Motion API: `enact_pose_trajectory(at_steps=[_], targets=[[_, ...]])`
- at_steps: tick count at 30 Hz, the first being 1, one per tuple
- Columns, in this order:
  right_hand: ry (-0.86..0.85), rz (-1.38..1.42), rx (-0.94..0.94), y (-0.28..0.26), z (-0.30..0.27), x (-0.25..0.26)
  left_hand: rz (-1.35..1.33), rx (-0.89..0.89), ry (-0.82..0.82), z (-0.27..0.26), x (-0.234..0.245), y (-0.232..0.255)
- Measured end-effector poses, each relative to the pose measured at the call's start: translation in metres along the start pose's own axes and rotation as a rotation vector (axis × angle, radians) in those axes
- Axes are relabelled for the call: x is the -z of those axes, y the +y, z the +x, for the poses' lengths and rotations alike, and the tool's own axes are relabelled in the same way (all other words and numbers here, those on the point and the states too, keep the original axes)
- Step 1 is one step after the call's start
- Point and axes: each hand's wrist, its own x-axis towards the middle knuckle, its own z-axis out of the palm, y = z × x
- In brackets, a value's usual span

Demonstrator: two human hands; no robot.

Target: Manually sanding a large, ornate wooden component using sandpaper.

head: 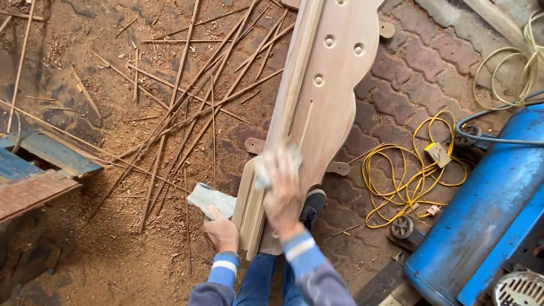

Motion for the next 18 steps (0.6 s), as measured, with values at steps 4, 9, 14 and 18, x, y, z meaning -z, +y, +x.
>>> enact_pose_trajectory(at_steps=[4, 9, 14, 18], targets=[[-0.112, 0.010, 0.060, -0.017, -0.124, 0.014, -0.022, 0.044, 0.042, 0.004, 0.000, -0.006], [-0.131, -0.025, 0.238, 0.007, -0.073, 0.028, 0.023, -0.021, 0.086, -0.011, 0.008, 0.014], [-0.034, -0.048, 0.123, 0.020, 0.026, 0.017, 0.048, -0.193, 0.126, -0.016, 0.008, 0.012], [-0.139, -0.060, 0.190, -0.016, -0.056, 0.020, 0.095, -0.157, 0.118, -0.008, 0.003, 0.002]])
